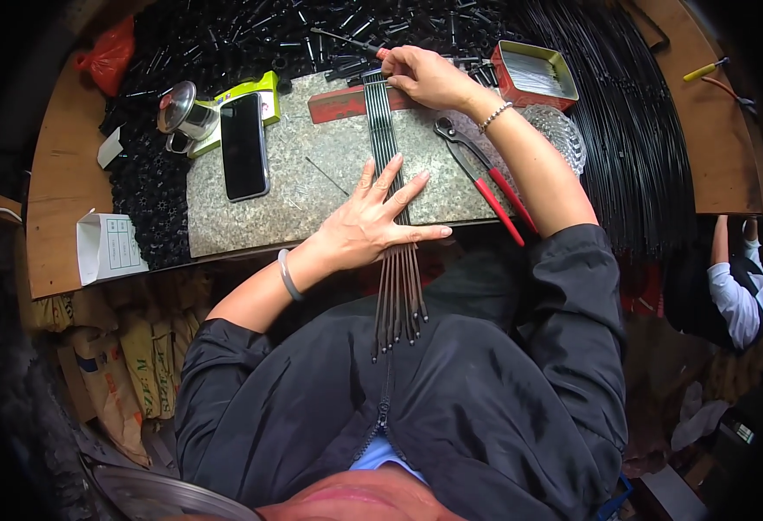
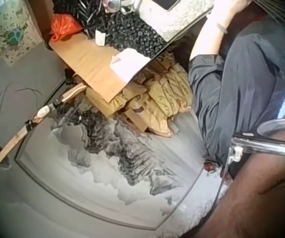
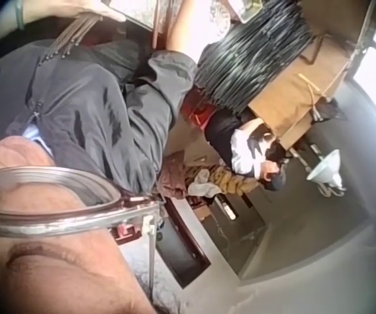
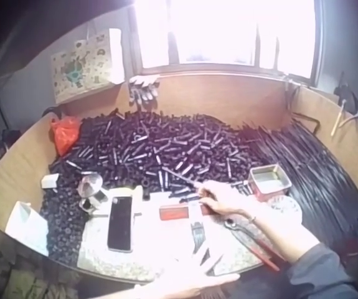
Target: Assembling and crimping black wire bundles at a manufacturing workbench.
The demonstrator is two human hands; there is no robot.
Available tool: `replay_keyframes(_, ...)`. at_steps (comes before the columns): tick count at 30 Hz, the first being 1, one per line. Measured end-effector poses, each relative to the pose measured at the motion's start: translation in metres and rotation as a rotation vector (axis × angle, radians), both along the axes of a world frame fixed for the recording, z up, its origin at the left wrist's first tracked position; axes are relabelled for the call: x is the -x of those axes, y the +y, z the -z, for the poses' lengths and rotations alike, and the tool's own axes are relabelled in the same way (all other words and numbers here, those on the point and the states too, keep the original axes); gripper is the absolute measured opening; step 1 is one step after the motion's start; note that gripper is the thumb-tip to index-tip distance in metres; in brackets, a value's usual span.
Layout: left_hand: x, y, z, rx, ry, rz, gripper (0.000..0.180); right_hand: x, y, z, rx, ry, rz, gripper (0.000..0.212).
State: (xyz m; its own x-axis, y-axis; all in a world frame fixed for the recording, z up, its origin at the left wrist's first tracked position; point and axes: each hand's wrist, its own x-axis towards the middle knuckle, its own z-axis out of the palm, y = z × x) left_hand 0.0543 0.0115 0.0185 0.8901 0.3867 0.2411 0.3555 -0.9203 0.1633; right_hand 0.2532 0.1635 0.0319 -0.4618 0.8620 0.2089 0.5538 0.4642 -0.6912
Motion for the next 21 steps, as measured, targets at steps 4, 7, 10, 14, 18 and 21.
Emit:
replay_keyframes(4, -0.002, 0.0, -0.001, 0.011, -0.039, -0.023, 0.061, -0.007, 0.004, 0.004, -0.138, -0.064, -0.073, 0.012)
replay_keyframes(7, 0.0, 0.0, -0.002, 0.027, -0.03, -0.024, 0.061, -0.002, 0.003, 0.004, -0.141, -0.005, -0.072, 0.011)
replay_keyframes(10, -0.001, 0.0, -0.002, 0.023, -0.038, -0.035, 0.061, -0.002, 0.006, 0.004, -0.188, -0.043, -0.075, 0.01)
replay_keyframes(14, -0.002, 0.0, -0.002, 0.028, -0.041, -0.032, 0.061, -0.004, 0.009, 0.008, -0.216, -0.036, -0.137, 0.009)
replay_keyframes(18, -0.002, 0.0, -0.003, 0.033, -0.038, -0.028, 0.062, 0.008, 0.002, 0.0, -0.11, -0.077, -0.09, 0.014)
replay_keyframes(21, -0.002, 0.0, -0.002, 0.052, -0.042, -0.028, 0.064, 0.019, 0.0, 0.006, -0.23, -0.038, -0.1, 0.017)
